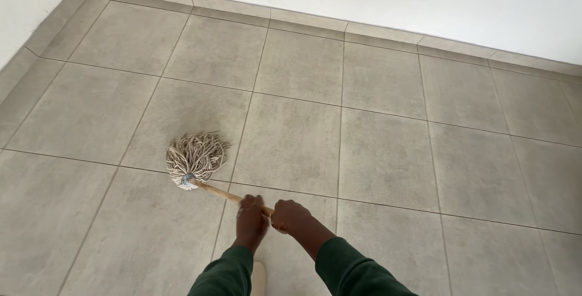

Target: Mopping the tiled floor in a garage using a bucket of soapy water and a string mop.

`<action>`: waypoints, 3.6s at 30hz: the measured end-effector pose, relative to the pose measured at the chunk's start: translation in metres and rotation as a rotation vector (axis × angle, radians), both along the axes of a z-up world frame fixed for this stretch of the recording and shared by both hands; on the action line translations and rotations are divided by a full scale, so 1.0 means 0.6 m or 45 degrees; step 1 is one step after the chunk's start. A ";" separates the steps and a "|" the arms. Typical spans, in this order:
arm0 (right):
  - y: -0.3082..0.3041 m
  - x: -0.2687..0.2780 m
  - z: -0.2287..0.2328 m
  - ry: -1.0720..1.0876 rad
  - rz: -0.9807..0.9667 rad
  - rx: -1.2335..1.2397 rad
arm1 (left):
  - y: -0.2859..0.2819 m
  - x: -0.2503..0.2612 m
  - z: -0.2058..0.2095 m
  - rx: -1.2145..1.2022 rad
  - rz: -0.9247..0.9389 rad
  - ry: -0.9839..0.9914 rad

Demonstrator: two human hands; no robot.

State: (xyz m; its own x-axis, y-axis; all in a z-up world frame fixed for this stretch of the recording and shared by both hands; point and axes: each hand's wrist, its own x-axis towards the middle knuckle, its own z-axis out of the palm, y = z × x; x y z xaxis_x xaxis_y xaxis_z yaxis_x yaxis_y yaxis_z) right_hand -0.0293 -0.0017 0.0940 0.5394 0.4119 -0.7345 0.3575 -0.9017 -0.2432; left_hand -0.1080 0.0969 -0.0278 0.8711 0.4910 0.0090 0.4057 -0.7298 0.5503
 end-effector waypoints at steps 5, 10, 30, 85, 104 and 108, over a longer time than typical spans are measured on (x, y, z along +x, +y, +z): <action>-0.052 0.049 0.072 -0.214 0.048 -0.022 | -0.042 0.082 -0.043 -0.265 0.042 -0.281; -0.115 0.106 0.168 -0.343 -0.026 -0.109 | -0.124 0.178 0.027 -0.404 -0.020 -0.300; -0.348 0.058 0.129 -0.622 -1.111 0.914 | -0.263 0.281 0.049 -0.167 -0.648 0.174; -0.036 -0.203 -0.069 0.267 0.161 0.058 | -0.023 -0.257 -0.074 -0.090 0.132 -0.182; -0.284 0.028 0.158 -0.485 -0.265 -0.238 | -0.275 0.223 -0.067 -0.171 -0.431 -0.766; -0.315 0.005 0.158 -0.430 -0.368 -0.291 | -0.302 0.238 -0.067 -0.521 -0.696 -0.250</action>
